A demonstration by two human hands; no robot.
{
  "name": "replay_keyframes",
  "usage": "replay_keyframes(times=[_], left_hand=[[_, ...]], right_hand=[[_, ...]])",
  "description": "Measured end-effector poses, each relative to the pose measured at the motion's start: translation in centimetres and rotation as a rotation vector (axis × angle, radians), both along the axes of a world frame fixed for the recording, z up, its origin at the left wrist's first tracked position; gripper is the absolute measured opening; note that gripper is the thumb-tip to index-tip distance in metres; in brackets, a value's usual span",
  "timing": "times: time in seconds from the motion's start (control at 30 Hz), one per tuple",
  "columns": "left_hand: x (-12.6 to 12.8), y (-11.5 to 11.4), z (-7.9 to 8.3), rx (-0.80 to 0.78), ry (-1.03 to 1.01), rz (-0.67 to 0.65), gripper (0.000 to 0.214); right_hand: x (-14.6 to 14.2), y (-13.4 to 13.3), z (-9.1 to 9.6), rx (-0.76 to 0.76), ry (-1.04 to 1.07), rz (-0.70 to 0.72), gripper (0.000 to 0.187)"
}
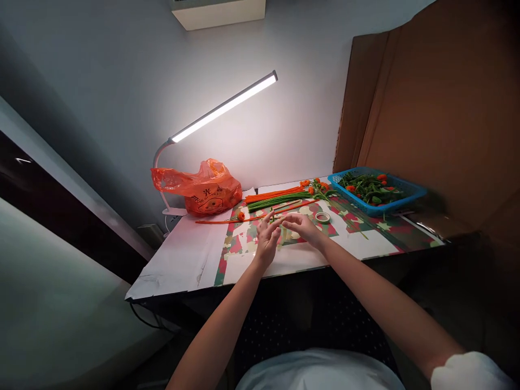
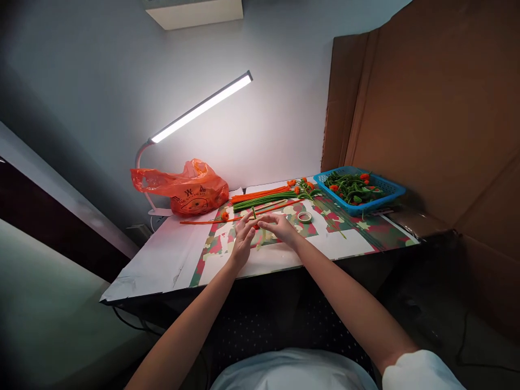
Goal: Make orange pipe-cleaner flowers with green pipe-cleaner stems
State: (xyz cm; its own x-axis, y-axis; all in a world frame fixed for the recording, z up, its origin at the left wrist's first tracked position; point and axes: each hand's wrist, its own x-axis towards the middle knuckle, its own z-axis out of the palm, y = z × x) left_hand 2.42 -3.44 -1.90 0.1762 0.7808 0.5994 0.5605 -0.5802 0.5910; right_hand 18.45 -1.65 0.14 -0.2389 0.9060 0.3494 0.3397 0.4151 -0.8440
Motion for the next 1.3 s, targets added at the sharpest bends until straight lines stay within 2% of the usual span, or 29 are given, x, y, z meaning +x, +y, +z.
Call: replay_keyframes(times=[0.17, 0.27, 0.37, 0.47, 0.6, 0.77, 0.97, 1.2, 1.3], left_hand=[[-0.9, 0.1, 1.4, -0.012, 0.092, 0.020, 0.034], [-2.5, 1.2, 2.3, -0.005, 0.254, 0.064, 0.031], [-4.3, 3.2, 2.6, -0.045, 0.294, 0.156, 0.026], [-5.4, 5.3, 2.4, -0.105, 0.328, 0.079, 0.019], [-5.0, 7.1, 2.0, -0.149, 0.380, -0.081, 0.030], [-4.2, 8.7, 1.5, -0.173, 0.361, -0.135, 0.030], [-3.9, 8.6, 0.5, -0.151, 0.260, -0.132, 0.029], [-3.5, 7.9, 0.8, -0.215, 0.202, -0.133, 0.010], [-3.4, 7.8, 0.8, -0.227, 0.194, -0.131, 0.010]], right_hand=[[-0.1, 0.7, 0.7, -0.007, 0.016, 0.120, 0.051], [0.7, 1.5, 1.2, 0.001, -0.051, 0.137, 0.042], [1.3, 2.7, 1.6, 0.025, -0.182, 0.135, 0.026], [1.2, 4.0, 1.6, 0.055, -0.339, 0.128, 0.015], [0.3, 5.6, 1.4, 0.095, -0.500, 0.123, 0.016], [-0.3, 7.0, 0.8, 0.121, -0.605, 0.126, 0.015], [-0.6, 6.7, 0.0, 0.189, -0.658, 0.101, 0.010], [-0.9, 6.4, -0.5, 0.290, -0.675, 0.079, 0.012], [-0.8, 6.3, -0.3, 0.313, -0.667, 0.082, 0.011]])
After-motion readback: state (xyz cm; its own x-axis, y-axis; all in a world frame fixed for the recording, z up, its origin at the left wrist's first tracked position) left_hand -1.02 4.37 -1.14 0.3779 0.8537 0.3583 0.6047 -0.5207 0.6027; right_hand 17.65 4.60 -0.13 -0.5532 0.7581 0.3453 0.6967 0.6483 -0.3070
